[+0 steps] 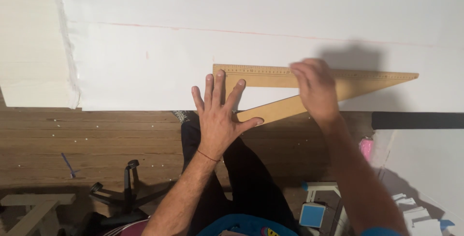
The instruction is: Marking lines on a large sheet of material using a triangle ruler and pencil for pattern drafting
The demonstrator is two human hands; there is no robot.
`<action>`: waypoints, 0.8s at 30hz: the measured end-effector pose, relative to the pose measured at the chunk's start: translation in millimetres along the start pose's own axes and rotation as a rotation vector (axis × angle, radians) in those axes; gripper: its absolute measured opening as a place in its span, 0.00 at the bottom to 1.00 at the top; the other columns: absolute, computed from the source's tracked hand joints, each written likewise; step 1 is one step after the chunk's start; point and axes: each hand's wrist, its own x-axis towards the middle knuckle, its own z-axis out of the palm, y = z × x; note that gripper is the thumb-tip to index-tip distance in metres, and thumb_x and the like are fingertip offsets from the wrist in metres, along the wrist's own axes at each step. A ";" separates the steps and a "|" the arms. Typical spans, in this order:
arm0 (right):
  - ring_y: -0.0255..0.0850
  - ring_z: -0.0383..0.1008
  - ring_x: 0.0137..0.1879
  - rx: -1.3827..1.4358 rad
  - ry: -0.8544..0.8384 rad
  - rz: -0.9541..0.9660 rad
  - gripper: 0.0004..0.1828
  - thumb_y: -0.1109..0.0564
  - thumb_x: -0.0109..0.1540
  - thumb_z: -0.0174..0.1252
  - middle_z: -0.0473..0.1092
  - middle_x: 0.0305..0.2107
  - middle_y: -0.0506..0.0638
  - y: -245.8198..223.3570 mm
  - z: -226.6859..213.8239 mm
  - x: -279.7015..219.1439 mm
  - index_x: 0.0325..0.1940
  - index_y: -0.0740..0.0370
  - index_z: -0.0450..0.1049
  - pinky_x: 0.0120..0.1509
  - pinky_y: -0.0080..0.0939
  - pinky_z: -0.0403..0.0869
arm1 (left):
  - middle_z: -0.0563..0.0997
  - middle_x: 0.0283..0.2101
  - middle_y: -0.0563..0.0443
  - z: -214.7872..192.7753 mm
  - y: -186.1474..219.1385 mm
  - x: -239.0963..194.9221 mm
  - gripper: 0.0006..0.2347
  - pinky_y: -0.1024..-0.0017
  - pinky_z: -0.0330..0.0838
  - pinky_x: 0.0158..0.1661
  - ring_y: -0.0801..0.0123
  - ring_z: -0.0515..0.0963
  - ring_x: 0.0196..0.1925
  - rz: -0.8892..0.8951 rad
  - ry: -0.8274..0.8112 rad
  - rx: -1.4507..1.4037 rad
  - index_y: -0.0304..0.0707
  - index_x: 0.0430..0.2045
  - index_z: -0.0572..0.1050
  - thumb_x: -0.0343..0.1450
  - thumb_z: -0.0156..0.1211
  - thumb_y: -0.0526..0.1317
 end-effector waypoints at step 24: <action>0.46 0.72 0.42 -0.273 -0.366 -0.282 0.03 0.61 0.71 0.52 0.63 0.35 0.48 -4.7 24.6 35.1 0.48 0.59 0.71 0.45 0.45 0.73 | 0.54 0.77 0.48 4.3 -2.4 0.4 0.44 0.42 0.26 0.73 0.53 0.46 0.80 -0.028 -0.038 0.033 0.69 0.67 0.66 0.54 0.65 0.75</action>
